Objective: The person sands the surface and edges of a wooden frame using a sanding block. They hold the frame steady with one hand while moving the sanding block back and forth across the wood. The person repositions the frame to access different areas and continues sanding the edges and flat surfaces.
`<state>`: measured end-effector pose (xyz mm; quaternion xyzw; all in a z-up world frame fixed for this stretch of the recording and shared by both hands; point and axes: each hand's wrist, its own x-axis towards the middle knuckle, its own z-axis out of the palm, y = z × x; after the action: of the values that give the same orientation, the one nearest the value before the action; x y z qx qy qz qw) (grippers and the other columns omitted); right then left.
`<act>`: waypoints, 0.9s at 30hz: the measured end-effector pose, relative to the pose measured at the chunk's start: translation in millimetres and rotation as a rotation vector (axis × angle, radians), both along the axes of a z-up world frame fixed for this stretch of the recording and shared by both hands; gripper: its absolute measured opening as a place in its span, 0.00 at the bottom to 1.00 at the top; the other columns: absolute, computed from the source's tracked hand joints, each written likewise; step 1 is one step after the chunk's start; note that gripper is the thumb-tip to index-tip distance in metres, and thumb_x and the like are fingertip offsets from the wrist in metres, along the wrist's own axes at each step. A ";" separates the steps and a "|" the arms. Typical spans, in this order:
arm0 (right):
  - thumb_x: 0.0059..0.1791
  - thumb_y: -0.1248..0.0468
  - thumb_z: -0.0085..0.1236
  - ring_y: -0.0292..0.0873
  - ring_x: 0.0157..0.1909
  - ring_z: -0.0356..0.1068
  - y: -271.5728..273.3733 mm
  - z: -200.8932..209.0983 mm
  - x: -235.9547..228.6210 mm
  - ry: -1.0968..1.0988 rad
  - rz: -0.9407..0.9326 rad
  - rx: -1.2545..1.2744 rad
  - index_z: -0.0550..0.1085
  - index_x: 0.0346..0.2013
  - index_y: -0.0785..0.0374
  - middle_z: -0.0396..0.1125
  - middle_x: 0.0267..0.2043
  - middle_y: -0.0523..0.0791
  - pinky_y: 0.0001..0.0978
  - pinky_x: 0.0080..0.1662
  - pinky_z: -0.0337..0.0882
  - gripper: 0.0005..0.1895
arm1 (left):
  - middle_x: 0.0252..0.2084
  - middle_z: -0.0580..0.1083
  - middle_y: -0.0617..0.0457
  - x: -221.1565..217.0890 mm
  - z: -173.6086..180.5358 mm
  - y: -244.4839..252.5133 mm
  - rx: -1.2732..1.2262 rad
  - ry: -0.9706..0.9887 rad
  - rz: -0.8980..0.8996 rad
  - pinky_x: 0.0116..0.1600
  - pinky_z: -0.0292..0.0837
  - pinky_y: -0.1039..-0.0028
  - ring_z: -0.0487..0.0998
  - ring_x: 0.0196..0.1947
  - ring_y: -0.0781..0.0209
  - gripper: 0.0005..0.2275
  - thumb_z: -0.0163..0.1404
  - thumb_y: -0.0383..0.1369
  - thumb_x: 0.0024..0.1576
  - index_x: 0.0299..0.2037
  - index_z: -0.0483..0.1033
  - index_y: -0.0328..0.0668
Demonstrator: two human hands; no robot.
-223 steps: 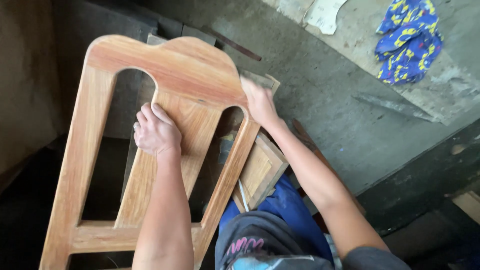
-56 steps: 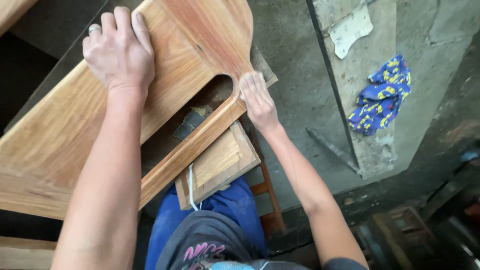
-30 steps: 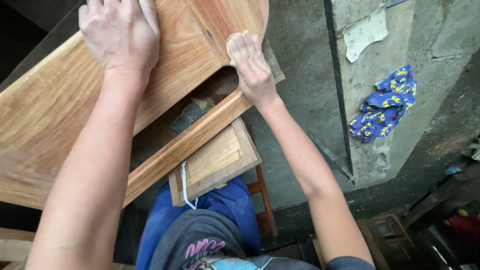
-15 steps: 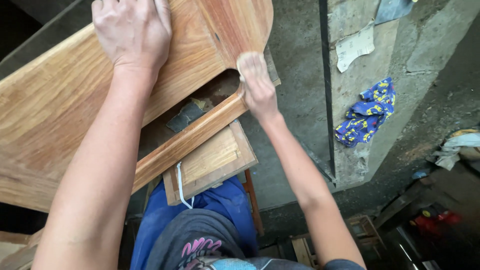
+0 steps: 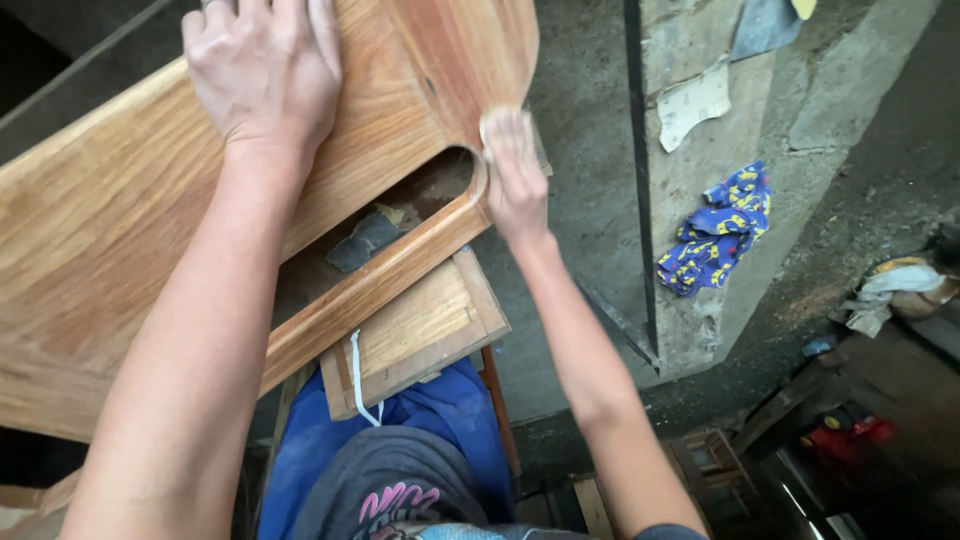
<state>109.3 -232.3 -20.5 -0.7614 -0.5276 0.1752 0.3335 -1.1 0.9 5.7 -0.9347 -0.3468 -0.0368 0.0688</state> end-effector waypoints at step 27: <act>0.51 0.61 0.31 0.42 0.44 0.70 3.0 3.2 -2.2 0.049 -0.504 -0.331 0.61 0.51 0.62 0.62 0.50 0.47 0.27 0.41 0.65 0.17 | 0.22 0.66 0.57 -1.7 -0.6 -0.6 0.033 0.061 -0.004 0.25 0.57 0.73 0.65 0.21 0.59 0.12 0.44 0.43 0.59 0.23 0.67 0.55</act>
<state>107.0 -229.3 -17.3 -0.9080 -0.2780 0.1887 0.2503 -2.8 0.4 5.0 -0.9348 -0.3420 -0.0139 0.0948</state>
